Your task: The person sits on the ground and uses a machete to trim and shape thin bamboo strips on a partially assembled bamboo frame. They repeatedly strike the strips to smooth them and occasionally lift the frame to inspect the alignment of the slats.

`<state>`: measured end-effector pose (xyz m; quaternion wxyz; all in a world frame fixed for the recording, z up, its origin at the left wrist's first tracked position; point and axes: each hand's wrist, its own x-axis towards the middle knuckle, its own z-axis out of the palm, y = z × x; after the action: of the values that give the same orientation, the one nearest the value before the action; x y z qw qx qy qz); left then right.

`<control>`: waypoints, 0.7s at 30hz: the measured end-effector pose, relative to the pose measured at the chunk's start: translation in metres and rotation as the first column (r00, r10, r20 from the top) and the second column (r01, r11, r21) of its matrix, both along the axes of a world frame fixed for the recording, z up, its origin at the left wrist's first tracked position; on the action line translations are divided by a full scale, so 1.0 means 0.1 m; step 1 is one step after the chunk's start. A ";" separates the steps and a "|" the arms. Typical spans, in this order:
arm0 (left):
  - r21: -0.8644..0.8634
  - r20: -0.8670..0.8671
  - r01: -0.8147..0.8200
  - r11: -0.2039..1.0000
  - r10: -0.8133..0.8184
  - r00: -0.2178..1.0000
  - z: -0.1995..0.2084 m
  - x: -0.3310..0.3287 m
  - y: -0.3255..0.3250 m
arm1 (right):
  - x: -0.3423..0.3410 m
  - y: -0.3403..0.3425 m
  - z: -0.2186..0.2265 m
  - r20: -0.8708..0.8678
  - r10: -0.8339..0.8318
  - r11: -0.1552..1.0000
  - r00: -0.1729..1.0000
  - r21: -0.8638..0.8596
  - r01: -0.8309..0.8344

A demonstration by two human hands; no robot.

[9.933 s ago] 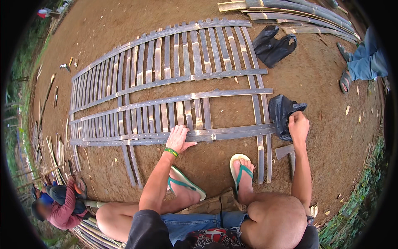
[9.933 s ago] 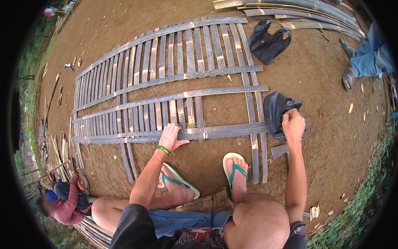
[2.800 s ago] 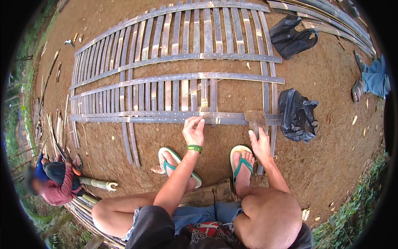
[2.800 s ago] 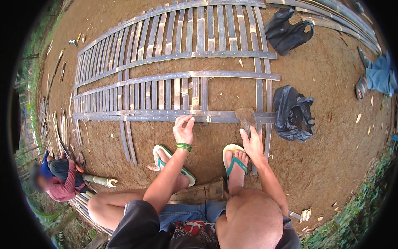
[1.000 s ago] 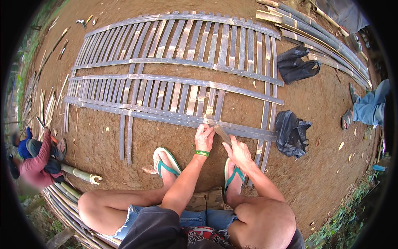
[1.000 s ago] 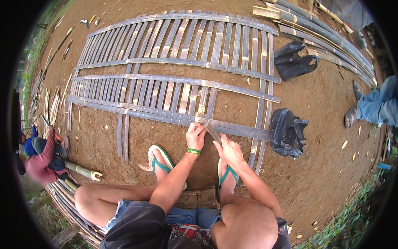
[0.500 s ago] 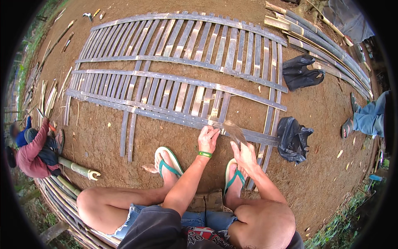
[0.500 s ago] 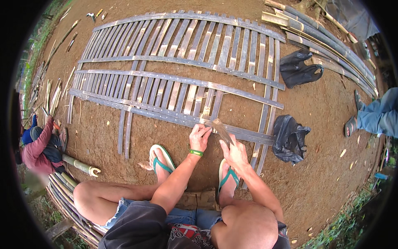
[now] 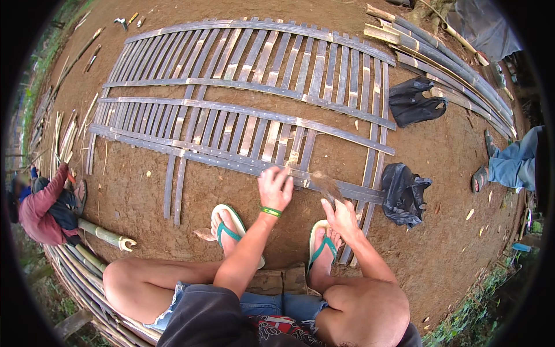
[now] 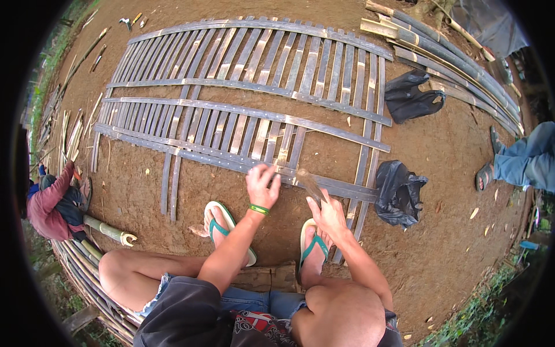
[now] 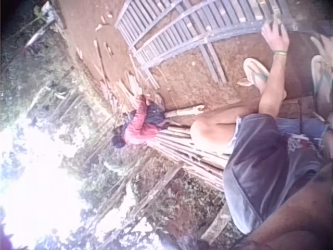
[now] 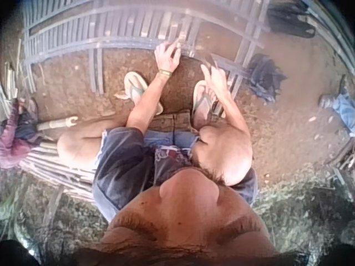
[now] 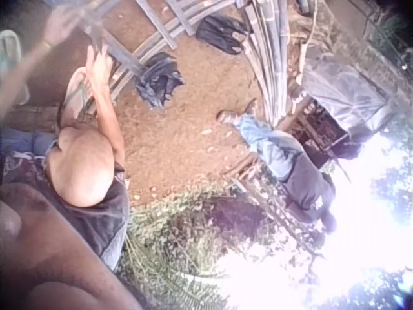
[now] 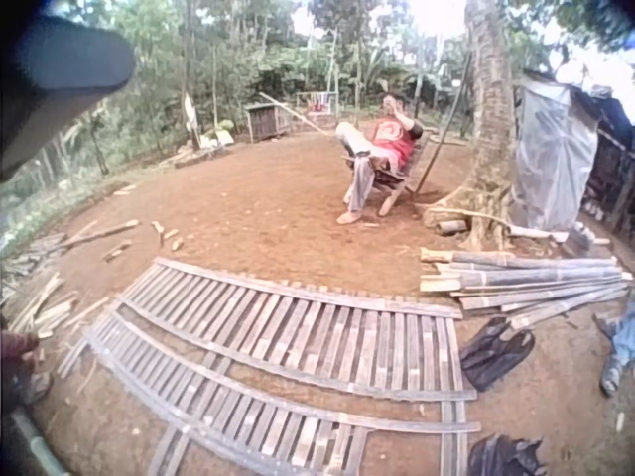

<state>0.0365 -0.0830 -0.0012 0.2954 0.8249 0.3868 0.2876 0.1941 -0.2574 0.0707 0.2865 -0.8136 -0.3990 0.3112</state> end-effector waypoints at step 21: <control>0.114 -0.589 0.117 0.987 -0.028 0.808 -0.15 -0.19 0.71 | -0.10 0.21 0.24 0.024 -0.019 0.980 1.000 0.196 0.014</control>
<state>0.0176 -0.0120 -0.0164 0.1122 0.9066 0.4054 0.0354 0.1842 -0.2368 0.0947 0.3627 -0.7885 -0.4248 0.2575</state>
